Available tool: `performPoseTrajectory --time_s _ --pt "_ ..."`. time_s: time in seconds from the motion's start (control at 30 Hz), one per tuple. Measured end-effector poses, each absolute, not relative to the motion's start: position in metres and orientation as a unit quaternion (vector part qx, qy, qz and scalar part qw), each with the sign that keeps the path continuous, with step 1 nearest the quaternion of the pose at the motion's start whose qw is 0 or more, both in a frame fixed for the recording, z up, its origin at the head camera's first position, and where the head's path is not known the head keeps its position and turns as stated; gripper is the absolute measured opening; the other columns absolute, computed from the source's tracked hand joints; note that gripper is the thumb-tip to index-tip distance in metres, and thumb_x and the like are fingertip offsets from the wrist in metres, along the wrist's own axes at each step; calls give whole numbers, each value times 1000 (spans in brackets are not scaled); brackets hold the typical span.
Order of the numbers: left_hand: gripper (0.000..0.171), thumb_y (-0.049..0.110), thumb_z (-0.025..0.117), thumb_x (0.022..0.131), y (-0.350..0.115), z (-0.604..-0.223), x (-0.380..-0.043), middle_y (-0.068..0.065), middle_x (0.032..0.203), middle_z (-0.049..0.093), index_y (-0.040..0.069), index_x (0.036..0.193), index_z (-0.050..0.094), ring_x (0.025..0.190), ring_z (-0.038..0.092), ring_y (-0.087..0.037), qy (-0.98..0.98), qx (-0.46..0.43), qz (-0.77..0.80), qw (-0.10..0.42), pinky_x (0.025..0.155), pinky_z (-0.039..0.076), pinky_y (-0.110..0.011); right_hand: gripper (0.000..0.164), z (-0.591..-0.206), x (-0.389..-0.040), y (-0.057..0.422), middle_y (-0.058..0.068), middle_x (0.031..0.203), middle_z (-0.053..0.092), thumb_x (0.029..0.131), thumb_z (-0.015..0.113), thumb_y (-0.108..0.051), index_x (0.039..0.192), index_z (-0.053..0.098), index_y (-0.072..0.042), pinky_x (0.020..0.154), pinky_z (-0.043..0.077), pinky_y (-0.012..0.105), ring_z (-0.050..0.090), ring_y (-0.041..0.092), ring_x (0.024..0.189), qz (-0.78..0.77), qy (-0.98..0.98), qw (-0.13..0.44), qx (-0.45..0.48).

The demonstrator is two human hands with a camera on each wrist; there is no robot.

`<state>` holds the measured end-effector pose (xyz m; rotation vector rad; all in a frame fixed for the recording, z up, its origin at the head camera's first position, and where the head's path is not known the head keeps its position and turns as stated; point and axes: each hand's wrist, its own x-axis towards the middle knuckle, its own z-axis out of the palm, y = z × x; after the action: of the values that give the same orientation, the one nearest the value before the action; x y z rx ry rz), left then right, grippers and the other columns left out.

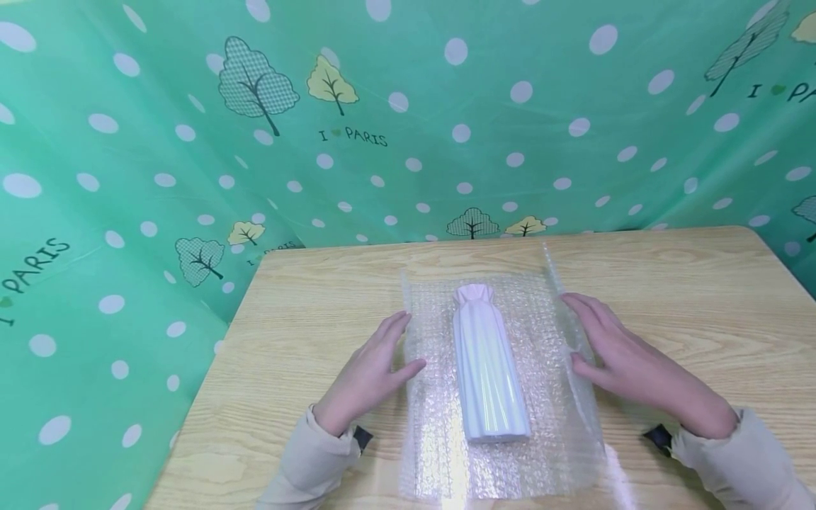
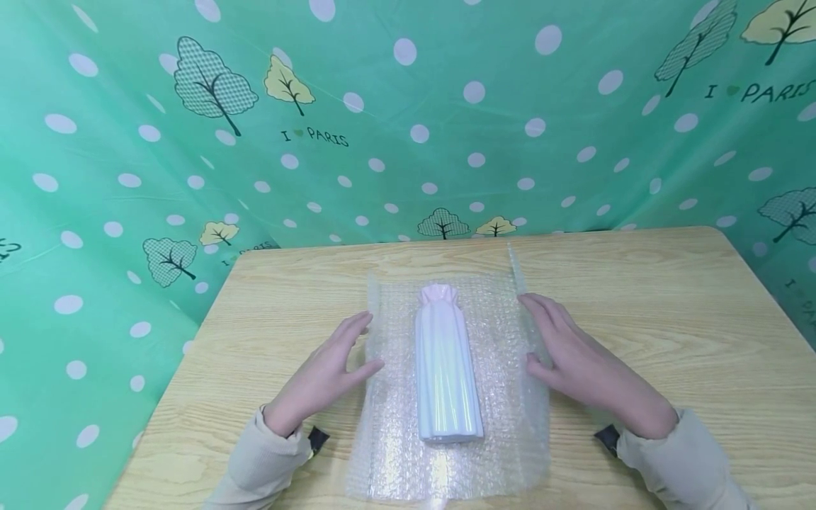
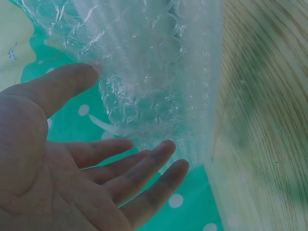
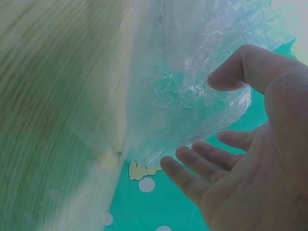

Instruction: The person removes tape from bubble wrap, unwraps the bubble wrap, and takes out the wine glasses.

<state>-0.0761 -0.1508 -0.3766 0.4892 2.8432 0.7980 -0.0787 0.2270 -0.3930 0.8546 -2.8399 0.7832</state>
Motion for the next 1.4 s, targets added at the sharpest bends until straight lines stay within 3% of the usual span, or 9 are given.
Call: performPoseTrajectory --time_s 0.33,0.87,1.17,1.4 --pt "82 40 68 93 -153 -378 -77 -14 160 30 4 155 29 139 43 -33 947 155 270 84 115 37 -52 84 -395 -81 232 24 151 32 88 68 -11 156 18 -3 97 47 62 40 40 133 253 -926 30 278" --pt "80 35 71 92 -160 -381 -78 -14 157 36 3 154 32 141 40 -33 946 152 273 86 117 35 -50 76 -397 -82 238 23 144 40 84 71 -8 148 33 4 91 53 56 49 35 123 224 -928 53 293" --pt "82 31 76 88 -163 -383 -79 -15 155 40 1 152 33 132 51 -32 946 154 273 80 112 42 -48 71 -399 -83 242 21 144 40 83 72 -6 145 40 3 88 54 54 50 34 122 218 -926 61 301" --pt "78 27 75 89 -165 -383 -80 -17 153 41 0 151 35 134 48 -35 945 146 283 76 113 40 -49 69 -400 -84 245 20 143 43 82 74 -5 143 43 4 89 53 50 51 34 122 206 -928 69 303"
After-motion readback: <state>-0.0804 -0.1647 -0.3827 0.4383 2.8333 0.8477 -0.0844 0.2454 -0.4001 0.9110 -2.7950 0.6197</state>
